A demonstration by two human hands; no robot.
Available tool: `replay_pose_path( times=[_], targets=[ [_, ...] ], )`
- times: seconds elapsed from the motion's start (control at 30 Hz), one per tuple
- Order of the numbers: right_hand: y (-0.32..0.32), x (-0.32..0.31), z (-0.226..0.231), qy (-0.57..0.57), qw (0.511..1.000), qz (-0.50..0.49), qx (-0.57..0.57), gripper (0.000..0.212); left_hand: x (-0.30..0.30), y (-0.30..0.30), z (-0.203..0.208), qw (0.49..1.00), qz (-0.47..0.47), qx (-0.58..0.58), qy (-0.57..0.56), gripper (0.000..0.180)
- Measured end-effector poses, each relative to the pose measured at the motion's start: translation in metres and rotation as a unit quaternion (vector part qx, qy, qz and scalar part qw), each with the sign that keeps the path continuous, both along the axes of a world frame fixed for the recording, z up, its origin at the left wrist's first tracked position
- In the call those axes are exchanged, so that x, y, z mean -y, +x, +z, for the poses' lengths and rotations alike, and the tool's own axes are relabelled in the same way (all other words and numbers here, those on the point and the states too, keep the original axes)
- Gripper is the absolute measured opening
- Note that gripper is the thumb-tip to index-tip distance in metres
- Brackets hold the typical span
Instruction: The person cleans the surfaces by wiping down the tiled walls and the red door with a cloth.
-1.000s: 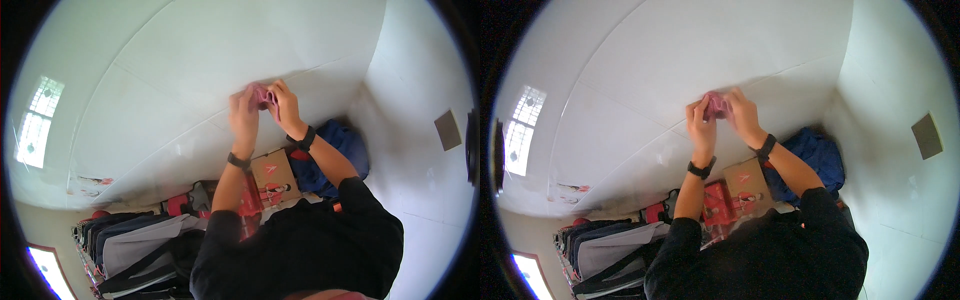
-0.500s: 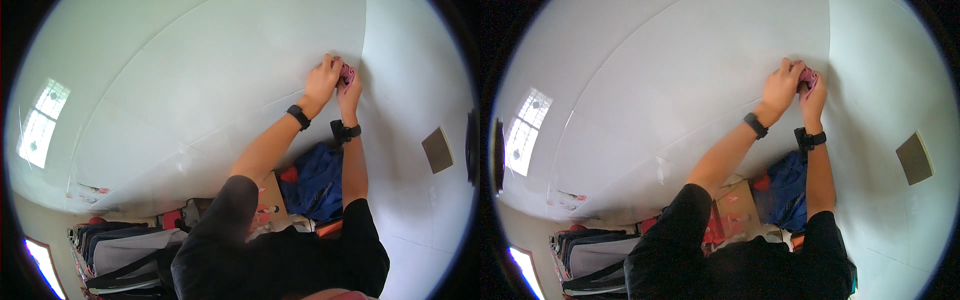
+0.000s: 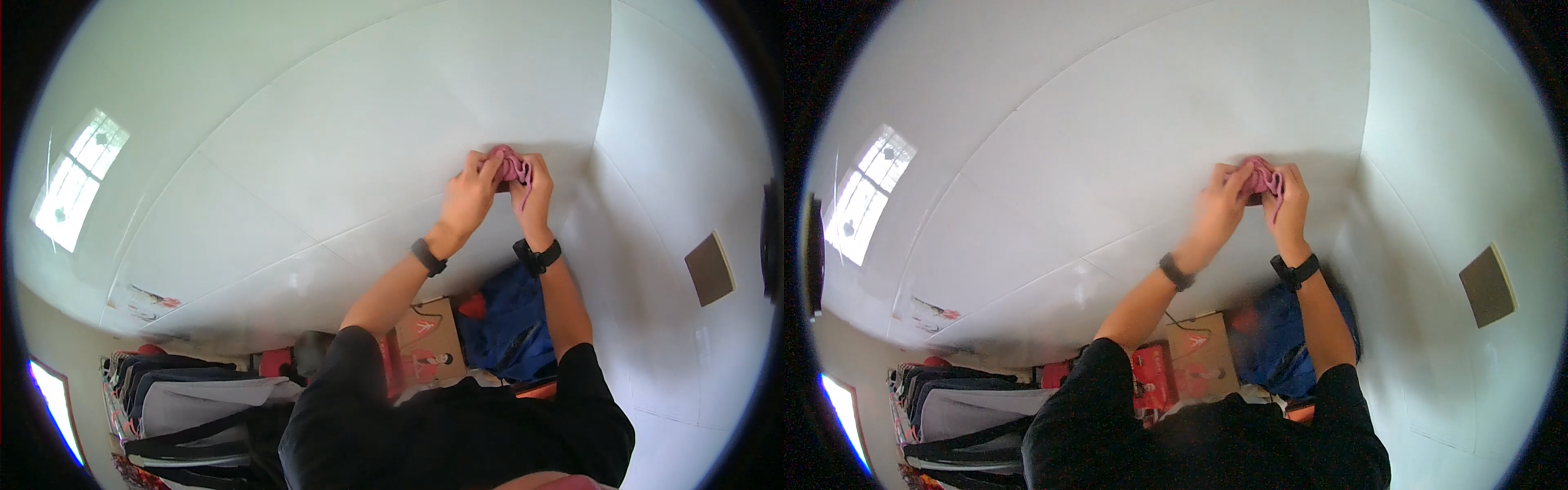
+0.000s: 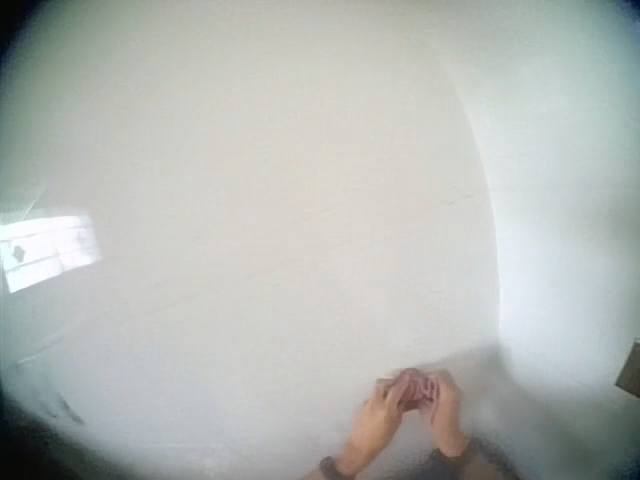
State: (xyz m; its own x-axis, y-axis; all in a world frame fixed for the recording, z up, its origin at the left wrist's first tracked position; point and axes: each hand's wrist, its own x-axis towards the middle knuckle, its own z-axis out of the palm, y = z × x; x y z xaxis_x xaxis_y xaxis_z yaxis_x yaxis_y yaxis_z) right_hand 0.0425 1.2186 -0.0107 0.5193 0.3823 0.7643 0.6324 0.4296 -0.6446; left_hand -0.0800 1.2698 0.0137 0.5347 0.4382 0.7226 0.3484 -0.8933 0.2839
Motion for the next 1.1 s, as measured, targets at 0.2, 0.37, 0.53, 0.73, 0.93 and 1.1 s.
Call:
replay_pose_path(
  times=[0.2,0.37,0.53,0.73,0.93,1.1],
  targets=[
    [-0.014,-0.009,0.085,0.048,0.998,0.027,0.034,0.024,0.003,-0.011,0.094,0.996,0.017,0.072,0.059,0.041],
    [0.025,-0.021,0.141,0.133,0.987,-0.041,0.076,0.025,-0.004,0.037,0.155,0.981,-0.037,0.143,0.126,0.04],
    [0.098,-0.025,0.138,0.136,0.987,-0.085,0.034,0.022,-0.002,0.113,0.166,0.978,-0.075,0.123,0.153,0.035],
    [0.128,-0.01,0.059,0.113,0.993,-0.019,-0.018,0.023,-0.001,0.153,0.092,0.984,-0.1,0.028,0.143,0.034],
    [0.115,0.008,0.017,0.103,0.992,-0.023,-0.072,0.023,0.008,0.151,0.07,0.97,-0.169,-0.075,0.161,0.026],
    [0.12,-0.002,0.085,0.155,0.985,-0.02,-0.073,0.022,0.012,0.15,0.143,0.965,-0.128,-0.142,0.18,0.021]
  ],
)
